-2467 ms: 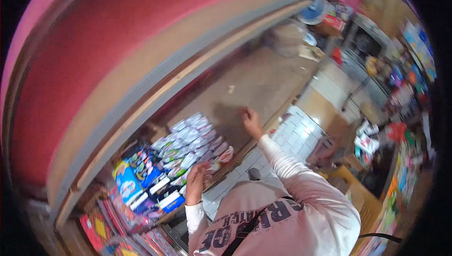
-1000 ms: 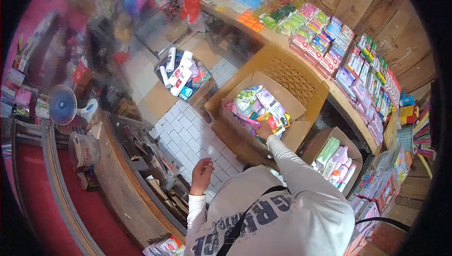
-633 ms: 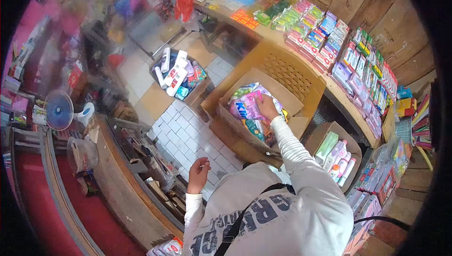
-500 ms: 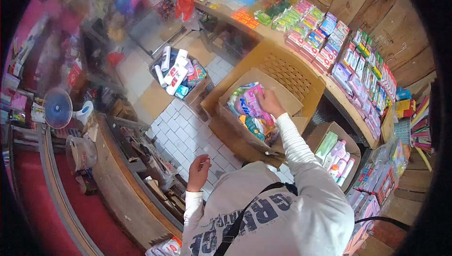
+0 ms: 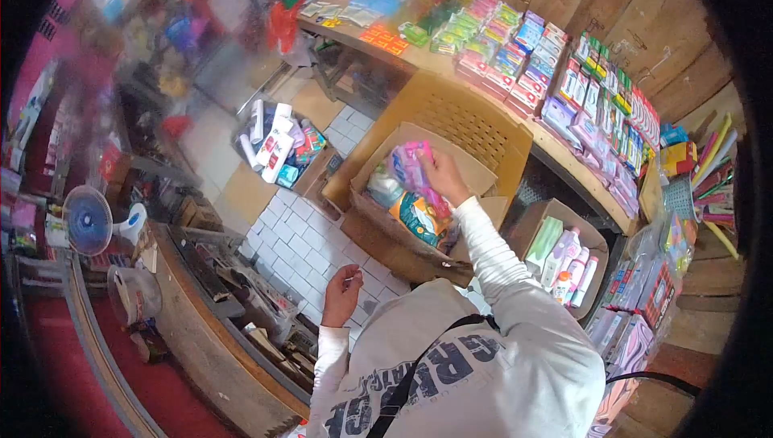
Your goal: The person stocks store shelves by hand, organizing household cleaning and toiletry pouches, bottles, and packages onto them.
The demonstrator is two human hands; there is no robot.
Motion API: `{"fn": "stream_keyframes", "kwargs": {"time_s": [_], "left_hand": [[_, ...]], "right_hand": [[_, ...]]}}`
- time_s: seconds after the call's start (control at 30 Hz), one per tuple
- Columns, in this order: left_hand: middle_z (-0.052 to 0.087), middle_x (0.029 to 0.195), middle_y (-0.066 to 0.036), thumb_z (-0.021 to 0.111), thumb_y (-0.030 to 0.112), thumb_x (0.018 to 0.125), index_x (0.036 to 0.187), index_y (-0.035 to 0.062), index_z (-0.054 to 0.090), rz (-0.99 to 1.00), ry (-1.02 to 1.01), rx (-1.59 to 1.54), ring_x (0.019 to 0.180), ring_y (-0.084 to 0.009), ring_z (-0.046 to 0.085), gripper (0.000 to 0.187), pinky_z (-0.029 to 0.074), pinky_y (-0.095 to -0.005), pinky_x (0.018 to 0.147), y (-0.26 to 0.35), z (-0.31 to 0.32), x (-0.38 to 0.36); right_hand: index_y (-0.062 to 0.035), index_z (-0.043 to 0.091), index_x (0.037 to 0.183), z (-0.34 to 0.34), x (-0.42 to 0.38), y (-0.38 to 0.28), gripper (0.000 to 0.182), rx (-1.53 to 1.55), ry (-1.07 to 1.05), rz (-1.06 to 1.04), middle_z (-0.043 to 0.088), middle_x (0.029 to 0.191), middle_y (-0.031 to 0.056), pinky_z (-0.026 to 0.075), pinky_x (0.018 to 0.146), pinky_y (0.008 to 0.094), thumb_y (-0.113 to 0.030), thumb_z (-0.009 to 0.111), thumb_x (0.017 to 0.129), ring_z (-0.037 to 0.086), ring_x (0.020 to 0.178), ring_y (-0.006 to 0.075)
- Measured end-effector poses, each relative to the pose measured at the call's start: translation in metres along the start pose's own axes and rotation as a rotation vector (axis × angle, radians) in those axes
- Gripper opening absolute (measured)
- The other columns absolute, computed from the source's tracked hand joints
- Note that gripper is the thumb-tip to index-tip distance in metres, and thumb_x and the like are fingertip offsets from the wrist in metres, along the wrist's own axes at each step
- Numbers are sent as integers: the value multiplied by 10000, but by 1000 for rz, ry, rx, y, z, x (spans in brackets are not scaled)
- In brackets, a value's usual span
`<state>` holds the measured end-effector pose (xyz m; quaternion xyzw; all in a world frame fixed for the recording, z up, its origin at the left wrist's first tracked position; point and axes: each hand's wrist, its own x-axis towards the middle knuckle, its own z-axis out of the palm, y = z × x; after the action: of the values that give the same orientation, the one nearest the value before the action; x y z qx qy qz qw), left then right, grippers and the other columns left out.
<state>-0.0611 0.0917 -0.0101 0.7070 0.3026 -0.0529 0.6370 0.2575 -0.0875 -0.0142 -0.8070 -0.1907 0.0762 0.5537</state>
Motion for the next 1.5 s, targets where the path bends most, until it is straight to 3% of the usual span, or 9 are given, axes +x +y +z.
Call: {"fn": "stream_keyframes", "kwargs": {"time_s": [0.07, 0.13, 0.5, 0.63, 0.83, 0.93, 1.07, 1.23, 1.5], "left_hand": [[645, 1024, -59, 588, 171, 953, 1208, -1, 587, 10, -14, -13, 843, -125, 618, 308, 491, -266, 741, -1, 6, 5], [644, 1010, -67, 586, 155, 951, 1199, -14, 588, 14, -36, -23, 832, -117, 609, 300, 494, -261, 747, 0, 11, 10], [650, 1049, -59, 601, 199, 962, 1231, 8, 577, 5, -80, 66, 839, -131, 632, 331, 484, -251, 715, -11, 10, 23], [665, 999, -88, 598, 162, 955, 1189, -18, 596, -11, -76, 33, 832, -132, 618, 296, 502, -266, 735, -3, 16, 26], [659, 1010, -84, 602, 160, 951, 1202, -13, 591, 12, -125, 93, 830, -136, 621, 304, 499, -266, 730, -17, 17, 35], [655, 1023, -84, 604, 165, 955, 1207, -22, 582, -4, -127, 77, 836, -139, 624, 314, 503, -267, 740, -24, 16, 36], [654, 1022, -79, 602, 159, 953, 1213, -20, 578, -50, -120, 13, 841, -139, 622, 316, 499, -268, 740, -30, 14, 31], [648, 1036, -76, 596, 147, 958, 1215, -25, 571, -78, -90, 47, 854, -143, 625, 310, 500, -273, 755, -35, 6, 24], [646, 1029, -79, 581, 130, 961, 1214, -39, 565, -83, -43, 51, 847, -147, 620, 305, 501, -275, 766, -41, 4, 13]], "right_hand": [[7, 666, 1004, 18, -10, 32, 368, 99, 22, 11, 666, 865, 257, 489, 752, 427, -332, 527, 976, 658, 810, 373], [15, 656, 997, 33, -27, 45, 348, 54, 51, 51, 673, 775, 124, 476, 679, 341, -312, 535, 994, 561, 713, 126], [16, 640, 934, -31, -92, 57, 334, 41, 282, 221, 630, 749, 214, 449, 637, 424, -288, 514, 993, 595, 642, 306], [25, 604, 870, -46, -90, 56, 312, -189, 357, 20, 598, 775, 211, 458, 669, 436, -255, 521, 982, 589, 707, 373], [10, 597, 935, -49, -107, 127, 261, -597, 29, 65, 626, 971, 256, 472, 763, 491, -245, 542, 951, 605, 894, 429], [3, 609, 957, -34, -133, 145, 289, -661, -319, 246, 636, 982, 252, 488, 781, 484, -278, 542, 945, 619, 913, 421], [-3, 617, 983, 9, -142, 198, 325, -795, -253, 309, 659, 983, 236, 508, 802, 497, -314, 619, 888, 652, 928, 376], [-12, 599, 1146, 28, -92, 120, 617, -757, -75, 288, 599, 1132, 167, 455, 865, 464, -472, 716, 752, 558, 1065, 339], [-100, 722, 1033, 66, -66, 169, 359, -1252, -543, 207, 632, 1150, 92, 371, 918, 410, -371, 611, 825, 513, 1128, 276]]}}
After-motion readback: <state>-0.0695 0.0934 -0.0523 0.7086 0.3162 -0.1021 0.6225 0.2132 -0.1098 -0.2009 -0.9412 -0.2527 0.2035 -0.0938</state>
